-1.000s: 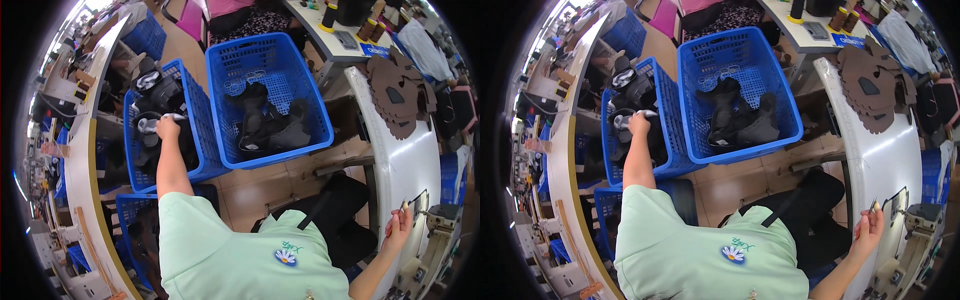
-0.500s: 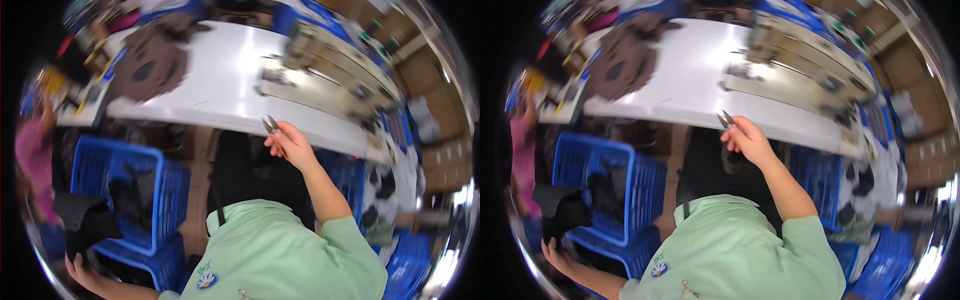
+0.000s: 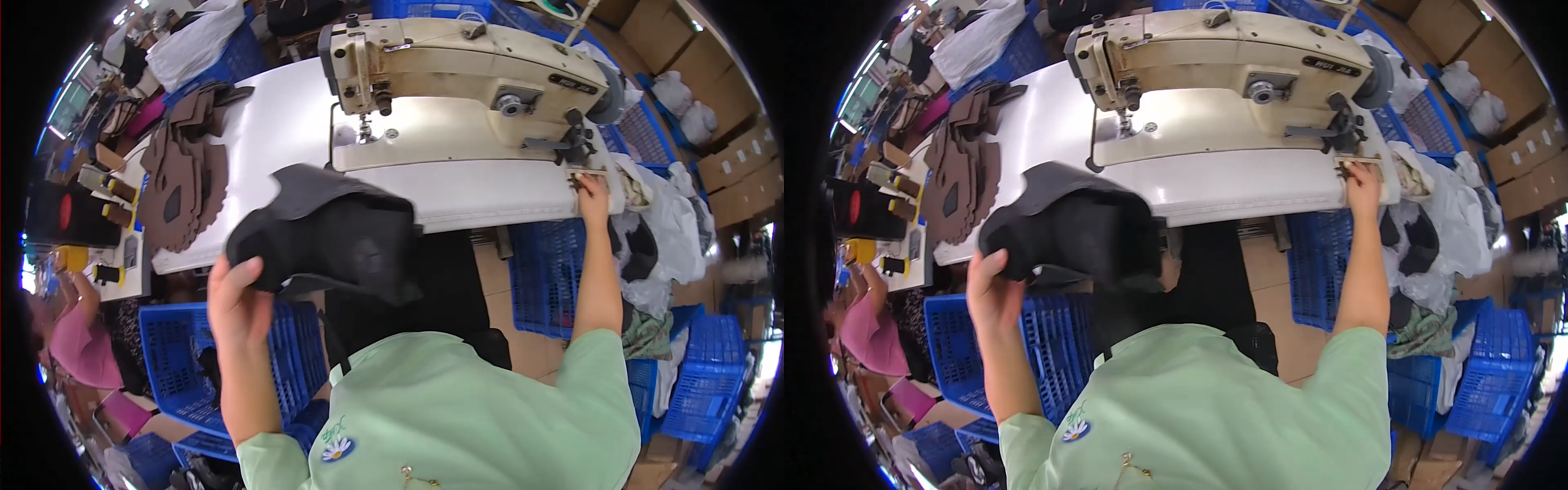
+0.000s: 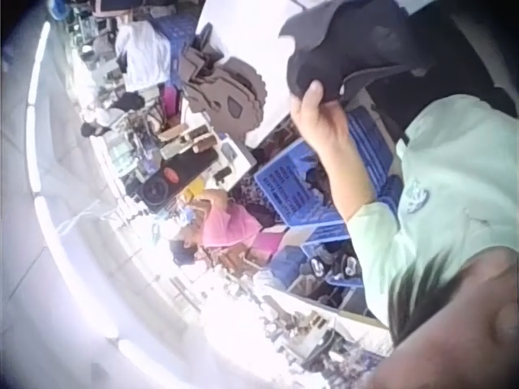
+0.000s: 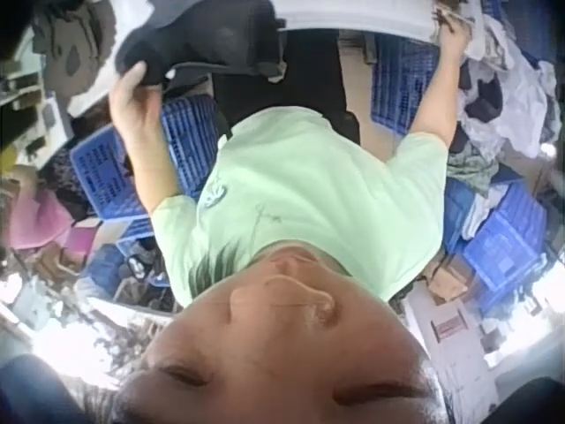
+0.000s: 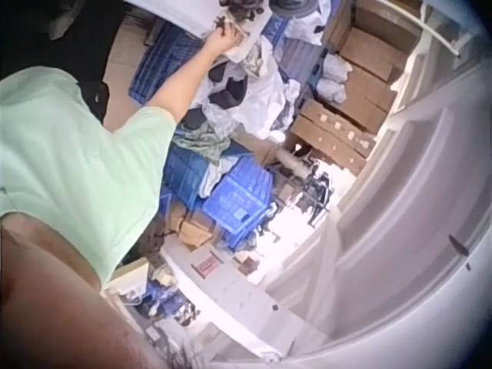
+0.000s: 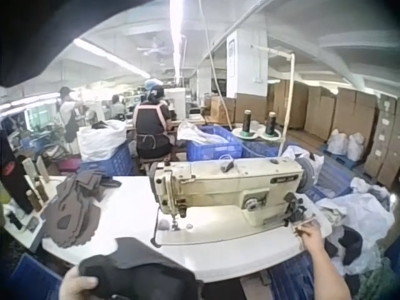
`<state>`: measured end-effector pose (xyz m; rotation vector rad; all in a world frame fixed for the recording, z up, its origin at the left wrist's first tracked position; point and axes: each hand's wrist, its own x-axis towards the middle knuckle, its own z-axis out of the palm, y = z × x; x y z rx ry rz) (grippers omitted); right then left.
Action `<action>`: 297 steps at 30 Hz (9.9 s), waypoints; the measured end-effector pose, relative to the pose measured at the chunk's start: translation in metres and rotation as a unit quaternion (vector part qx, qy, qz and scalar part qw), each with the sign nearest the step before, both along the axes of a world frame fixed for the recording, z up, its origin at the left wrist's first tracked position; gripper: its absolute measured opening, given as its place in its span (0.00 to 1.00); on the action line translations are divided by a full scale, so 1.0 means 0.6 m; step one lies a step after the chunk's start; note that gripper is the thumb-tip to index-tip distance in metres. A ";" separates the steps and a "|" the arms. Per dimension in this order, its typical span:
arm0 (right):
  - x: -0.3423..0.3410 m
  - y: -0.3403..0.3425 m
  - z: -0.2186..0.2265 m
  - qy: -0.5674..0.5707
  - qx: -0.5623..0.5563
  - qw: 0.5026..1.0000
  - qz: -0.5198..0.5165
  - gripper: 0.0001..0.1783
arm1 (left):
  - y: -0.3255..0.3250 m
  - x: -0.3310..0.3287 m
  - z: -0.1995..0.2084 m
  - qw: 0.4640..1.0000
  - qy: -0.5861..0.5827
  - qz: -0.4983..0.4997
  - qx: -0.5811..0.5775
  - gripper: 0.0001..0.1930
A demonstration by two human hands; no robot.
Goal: Operator uses an industrial sewing machine to stitch together components of a black shoe upper.
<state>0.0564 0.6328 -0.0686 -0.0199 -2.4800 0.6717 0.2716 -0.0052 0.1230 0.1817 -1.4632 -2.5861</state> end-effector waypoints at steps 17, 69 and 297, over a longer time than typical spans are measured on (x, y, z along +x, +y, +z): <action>0.143 -0.562 0.176 -0.495 -0.366 0.543 0.571 0.20 | 0.129 -0.096 0.047 0.941 -0.156 -0.196 -0.228 0.12; 0.291 -0.568 0.090 -0.531 -0.452 0.552 0.457 0.23 | 0.086 0.004 -0.157 0.991 -0.090 -0.047 0.089 0.19; 0.152 -0.682 0.053 0.025 -0.069 0.919 0.387 0.21 | -0.011 -0.418 -0.006 0.372 -0.146 -0.396 -0.827 0.25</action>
